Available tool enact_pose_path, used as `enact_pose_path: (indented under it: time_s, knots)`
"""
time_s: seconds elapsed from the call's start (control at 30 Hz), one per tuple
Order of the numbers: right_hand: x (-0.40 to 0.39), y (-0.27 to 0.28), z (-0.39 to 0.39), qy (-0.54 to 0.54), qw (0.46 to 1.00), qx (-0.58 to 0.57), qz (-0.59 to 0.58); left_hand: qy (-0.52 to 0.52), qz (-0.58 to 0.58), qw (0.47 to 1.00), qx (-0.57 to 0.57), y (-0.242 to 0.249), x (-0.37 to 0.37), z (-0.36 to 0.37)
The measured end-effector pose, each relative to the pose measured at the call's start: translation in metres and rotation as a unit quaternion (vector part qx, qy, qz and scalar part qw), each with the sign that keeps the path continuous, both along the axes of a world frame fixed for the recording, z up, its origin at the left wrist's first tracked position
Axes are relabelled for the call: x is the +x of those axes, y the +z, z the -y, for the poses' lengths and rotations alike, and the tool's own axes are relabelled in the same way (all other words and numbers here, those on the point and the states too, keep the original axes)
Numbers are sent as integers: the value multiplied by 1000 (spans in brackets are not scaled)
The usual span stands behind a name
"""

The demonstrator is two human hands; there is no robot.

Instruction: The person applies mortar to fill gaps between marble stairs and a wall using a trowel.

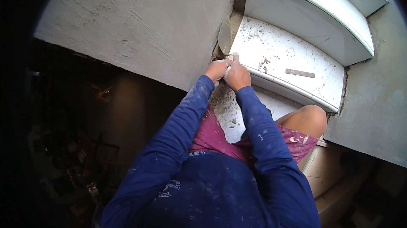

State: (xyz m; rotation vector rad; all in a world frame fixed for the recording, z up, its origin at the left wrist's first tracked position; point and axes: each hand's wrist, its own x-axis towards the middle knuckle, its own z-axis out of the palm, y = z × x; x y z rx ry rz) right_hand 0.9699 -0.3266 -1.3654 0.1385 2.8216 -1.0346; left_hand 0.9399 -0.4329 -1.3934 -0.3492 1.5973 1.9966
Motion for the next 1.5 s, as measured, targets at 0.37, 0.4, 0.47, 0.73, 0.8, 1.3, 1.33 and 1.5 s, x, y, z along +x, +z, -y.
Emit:
enact_pose_path:
  time_s: [0.37,0.4,0.47,0.73,0.8,1.3,1.33,1.5]
  knots:
    - [-65,8,-17,-40,999,-18,-11,-27,-77,991,-103,-35,-91,-30]
    - [-63,1,-16,-43,999,-25,-3,-44,-70,989,-126,-32,-89,-26]
    - [-44,-15,-12,-65,995,-79,-13,-53,-52,980,-183,5,-63,-20]
    - [17,5,29,-103,981,-151,-70,26,22,988,151,3,15,16]
    - [23,15,32,-108,980,-161,-38,10,18,989,145,7,14,21]
    - [-19,57,-1,-124,920,-327,176,7,56,995,88,11,-30,-10]
    - [-31,58,-13,-116,910,-348,191,9,62,996,68,24,-39,-19]
    - [-19,11,-24,30,981,-190,33,103,14,993,50,4,-2,-26]
